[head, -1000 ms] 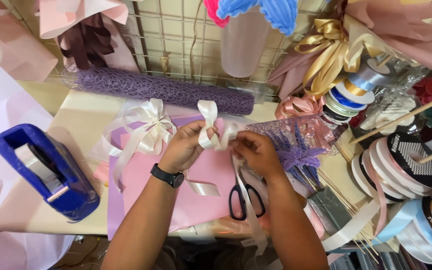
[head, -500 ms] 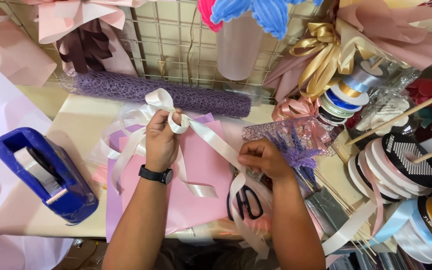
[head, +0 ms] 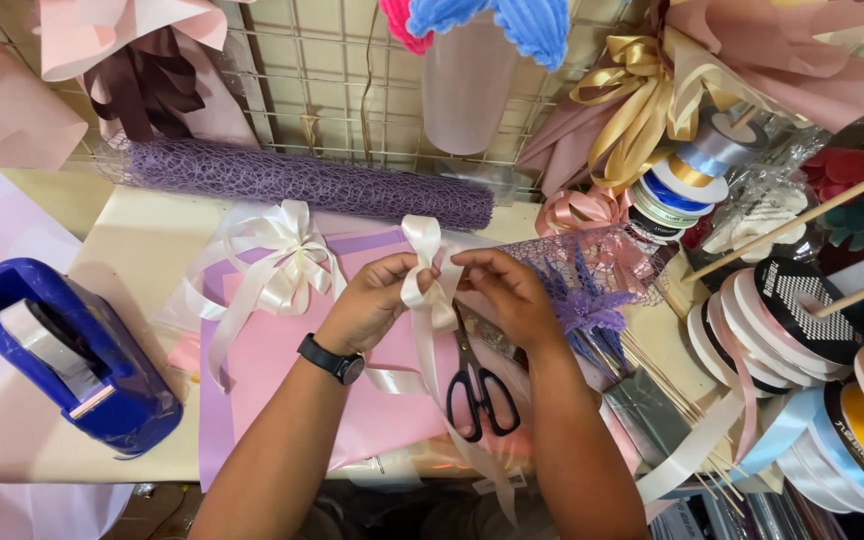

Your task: The person ties a white satin ribbon into a bow by hand, then uses scissors to trim the ends. They repeat this process to create a second bow, adjusting the loops and tails of both ribbons on a pink surface.

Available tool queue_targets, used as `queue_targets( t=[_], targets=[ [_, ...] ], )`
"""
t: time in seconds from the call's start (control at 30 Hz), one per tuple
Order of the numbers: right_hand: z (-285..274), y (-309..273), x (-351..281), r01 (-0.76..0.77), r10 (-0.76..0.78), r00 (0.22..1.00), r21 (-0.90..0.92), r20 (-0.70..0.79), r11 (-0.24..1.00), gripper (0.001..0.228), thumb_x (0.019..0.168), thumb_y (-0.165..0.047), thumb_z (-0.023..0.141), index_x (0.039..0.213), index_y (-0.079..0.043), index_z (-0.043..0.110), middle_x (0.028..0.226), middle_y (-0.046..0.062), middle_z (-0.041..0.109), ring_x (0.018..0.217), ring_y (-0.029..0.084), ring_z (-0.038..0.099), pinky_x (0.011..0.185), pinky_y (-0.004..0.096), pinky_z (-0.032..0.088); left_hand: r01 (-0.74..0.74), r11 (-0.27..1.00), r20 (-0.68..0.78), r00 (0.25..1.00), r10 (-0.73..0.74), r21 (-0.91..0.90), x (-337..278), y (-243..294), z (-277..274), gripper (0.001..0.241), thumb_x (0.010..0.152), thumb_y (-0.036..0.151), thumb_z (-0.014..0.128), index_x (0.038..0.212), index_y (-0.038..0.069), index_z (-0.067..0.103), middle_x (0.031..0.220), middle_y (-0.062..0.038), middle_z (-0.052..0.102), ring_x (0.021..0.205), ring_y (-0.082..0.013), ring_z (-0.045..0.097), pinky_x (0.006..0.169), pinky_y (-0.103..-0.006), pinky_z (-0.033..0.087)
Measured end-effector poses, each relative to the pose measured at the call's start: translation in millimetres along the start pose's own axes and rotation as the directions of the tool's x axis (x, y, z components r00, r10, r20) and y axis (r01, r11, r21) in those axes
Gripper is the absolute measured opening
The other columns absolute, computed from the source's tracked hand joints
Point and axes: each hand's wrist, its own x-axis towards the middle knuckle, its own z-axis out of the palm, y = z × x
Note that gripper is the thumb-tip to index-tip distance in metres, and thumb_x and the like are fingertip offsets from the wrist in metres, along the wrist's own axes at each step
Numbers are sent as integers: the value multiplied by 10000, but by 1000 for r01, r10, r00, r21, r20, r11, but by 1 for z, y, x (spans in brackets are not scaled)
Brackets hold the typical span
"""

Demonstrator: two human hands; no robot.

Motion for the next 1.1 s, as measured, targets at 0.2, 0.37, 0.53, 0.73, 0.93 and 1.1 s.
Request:
queue_targets(
  t=[0.2, 0.37, 0.53, 0.73, 0.93, 1.1],
  targets=[
    [3, 9, 1, 105, -100, 989, 46, -111, 993, 274, 920, 43, 757, 1176, 91, 668, 879, 91, 672, 824, 123, 680, 808, 277, 602, -113, 930, -70, 987, 146, 351, -12, 19, 26, 106, 945, 75, 769, 1039, 27, 784, 838, -34, 734, 788, -74, 673, 770, -260, 608],
    [12, 25, 1, 112, -93, 980, 97, -177, 989, 318, 900, 54, 786, 1108, 45, 547, 957, 122, 711, 886, 159, 740, 814, 279, 622, -141, 866, -109, 970, 218, 480, -9, 7, 28, 92, 940, 51, 767, 1024, 58, 804, 806, -62, 771, 749, -73, 701, 745, -242, 599],
    [21, 12, 1, 139, -133, 965, 12, -227, 990, 329, 893, 41, 803, 1092, 29, 540, 923, 106, 713, 855, 132, 733, 791, 251, 619, -111, 866, -139, 969, 202, 488, -11, 6, 31, 121, 928, 42, 767, 1043, 49, 804, 840, -64, 780, 761, -77, 700, 768, -255, 599],
    [24, 11, 0, 204, -270, 930, -261, -250, 943, 302, 875, 18, 833, 1046, 8, 584, 876, 125, 766, 782, 132, 743, 755, 271, 616, -20, 839, -207, 965, 158, 545, -8, 2, 23, 114, 899, 64, 791, 1008, 51, 824, 766, -71, 780, 700, -67, 686, 687, -212, 571],
    [24, 0, -2, 192, -247, 955, -296, -163, 936, 239, 871, 40, 809, 1066, 3, 674, 899, 140, 811, 786, 128, 753, 751, 285, 624, 54, 855, -262, 960, 97, 515, -11, 6, 27, 145, 866, 79, 821, 1003, 33, 830, 752, -96, 785, 683, -77, 683, 680, -227, 570],
    [14, 6, -5, 54, -63, 994, -99, -91, 994, 275, 895, 30, 769, 1137, -9, 643, 962, 132, 817, 797, 84, 713, 729, 240, 620, 63, 862, -245, 967, 72, 503, -11, 12, 24, 151, 836, 67, 834, 985, 41, 840, 741, -101, 782, 697, -78, 675, 689, -236, 574]
  ],
)
